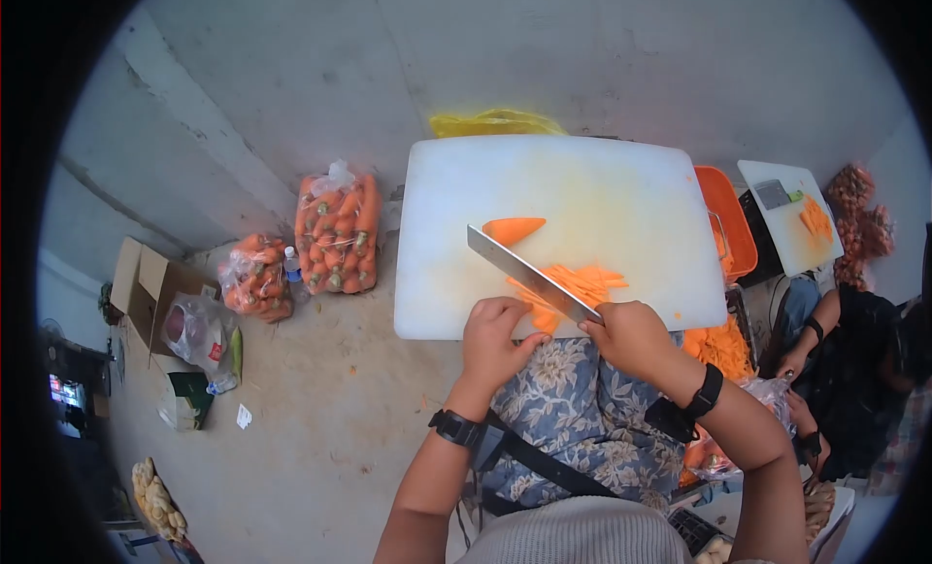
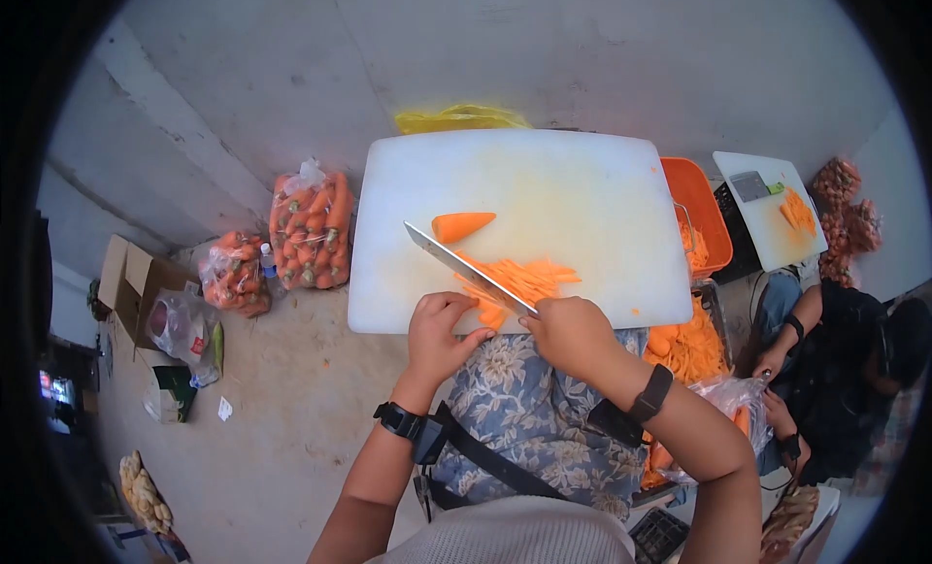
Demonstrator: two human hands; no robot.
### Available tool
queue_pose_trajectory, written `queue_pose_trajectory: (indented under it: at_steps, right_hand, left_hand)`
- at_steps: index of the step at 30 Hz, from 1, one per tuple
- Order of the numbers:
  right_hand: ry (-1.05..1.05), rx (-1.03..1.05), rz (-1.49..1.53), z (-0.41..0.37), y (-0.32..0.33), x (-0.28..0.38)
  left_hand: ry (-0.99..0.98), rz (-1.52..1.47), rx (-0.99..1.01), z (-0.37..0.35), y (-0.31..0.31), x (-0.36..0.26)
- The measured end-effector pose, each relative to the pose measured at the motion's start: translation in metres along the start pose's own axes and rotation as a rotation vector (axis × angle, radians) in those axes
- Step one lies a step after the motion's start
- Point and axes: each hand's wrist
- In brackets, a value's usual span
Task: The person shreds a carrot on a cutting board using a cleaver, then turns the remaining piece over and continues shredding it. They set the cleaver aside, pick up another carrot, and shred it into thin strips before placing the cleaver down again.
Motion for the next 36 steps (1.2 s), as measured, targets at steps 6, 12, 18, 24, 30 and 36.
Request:
queue_pose_trajectory:
  at_steps: [6,12,18,24,30,36]
  right_hand:
    - [0.023,0.071,-0.093,-0.016,0.001,0.003]
    - [-0.02,0.137,-0.106,-0.011,0.0,0.005]
    - [-0.021,0.23,-0.129,0.013,0.003,0.018]
    - [-0.015,0.033,0.023,0.026,-0.02,0.015]
    - [0.047,-0.089,0.091,0.006,-0.015,0.0]
    - [0.049,-0.03,-0.007,-0.018,-0.003,0.007]
  left_hand:
    - [0.001,0.022,-0.025,-0.006,-0.01,0.008]
    - [-0.026,0.006,-0.073,-0.004,-0.013,0.009]
    - [0.013,0.009,-0.087,0.001,-0.014,0.007]
    - [0.028,-0.003,-0.133,-0.002,-0.018,0.009]
    - [0.026,0.03,-0.135,-0.004,-0.016,0.011]
    - [0.002,0.019,-0.098,-0.01,-0.014,0.012]
Point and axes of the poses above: each hand's wrist, its own z-axis towards the middle knuckle, its own y-axis out of the back of the hand, x = y × z, and after that the axes turned 7 degrees about x, right-handed
